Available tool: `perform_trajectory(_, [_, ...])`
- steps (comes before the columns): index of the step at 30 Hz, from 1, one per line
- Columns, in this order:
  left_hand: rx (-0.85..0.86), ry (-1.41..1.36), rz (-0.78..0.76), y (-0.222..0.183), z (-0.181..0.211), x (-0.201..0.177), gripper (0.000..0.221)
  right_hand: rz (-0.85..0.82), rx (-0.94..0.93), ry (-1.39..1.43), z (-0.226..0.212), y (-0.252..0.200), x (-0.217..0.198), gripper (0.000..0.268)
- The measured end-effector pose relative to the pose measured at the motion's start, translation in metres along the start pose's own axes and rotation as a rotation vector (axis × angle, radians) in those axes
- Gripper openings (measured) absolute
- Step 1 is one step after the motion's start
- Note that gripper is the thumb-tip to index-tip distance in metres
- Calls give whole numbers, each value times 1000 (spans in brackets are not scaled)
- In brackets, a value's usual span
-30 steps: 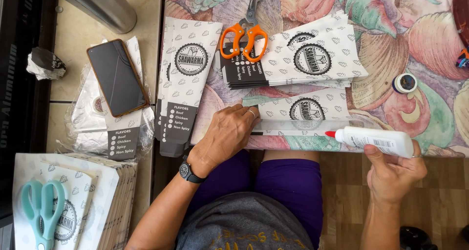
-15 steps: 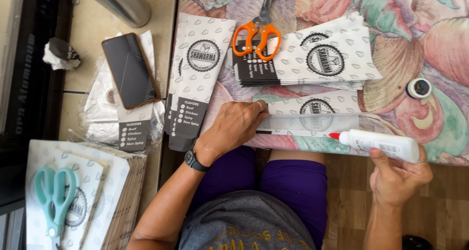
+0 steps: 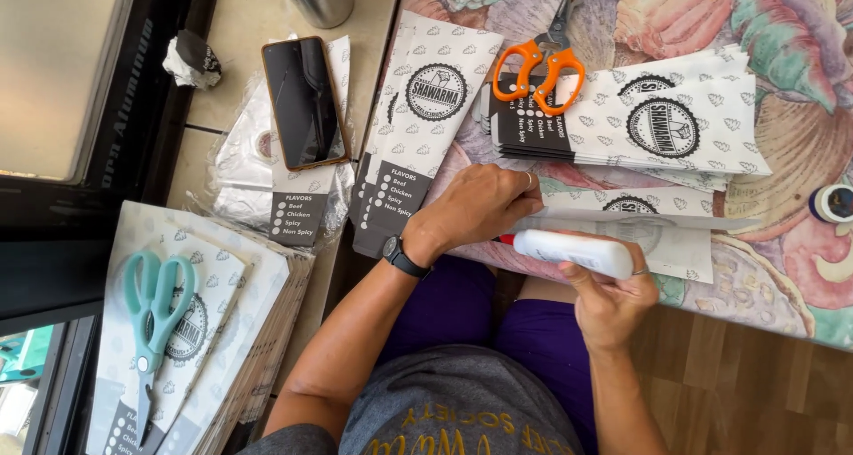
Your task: The person applies glue to the edges of paper shawarma wrappers, folds them into a sleeve shape, and stacks them. They handle one wrapper at a time, using a bottle of glue to apply an adhesive strip and their hands to press the seams together.
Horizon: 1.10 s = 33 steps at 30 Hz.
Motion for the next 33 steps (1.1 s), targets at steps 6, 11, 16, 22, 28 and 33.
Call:
perform_trajectory(6, [25, -11, -44, -2, -2, 2, 16, -56, 53, -8, -6, -3, 39, 43])
perform_trajectory(11, [119, 64, 36, -27, 9, 13, 10, 168, 14, 117, -16, 18, -77, 52])
perform_trajectory(16, [313, 130, 201, -53, 36, 14, 12, 212, -93, -195, -61, 53, -183, 30])
perform_trajectory(22, [379, 188, 327, -71, 48, 3, 10, 150, 170, -1106, -38, 59, -253, 36])
perform_trajectory(28, [298, 295, 379, -89, 32, 12, 16, -434, -501, -1008, -110, 44, -66, 9])
perform_trajectory(33, [257, 319, 346, -90, 26, 20, 18, -644, -580, -816, -107, 34, -22, 12])
Point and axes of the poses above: each hand's wrist, its own y-axis towards the middle knuckle, its own x-axis out of the palm, z = x × y, the point moved 10 cm from there along y, towards the middle knuckle, and after that the axes turned 4 degrees about y, right-handed, at the moved point
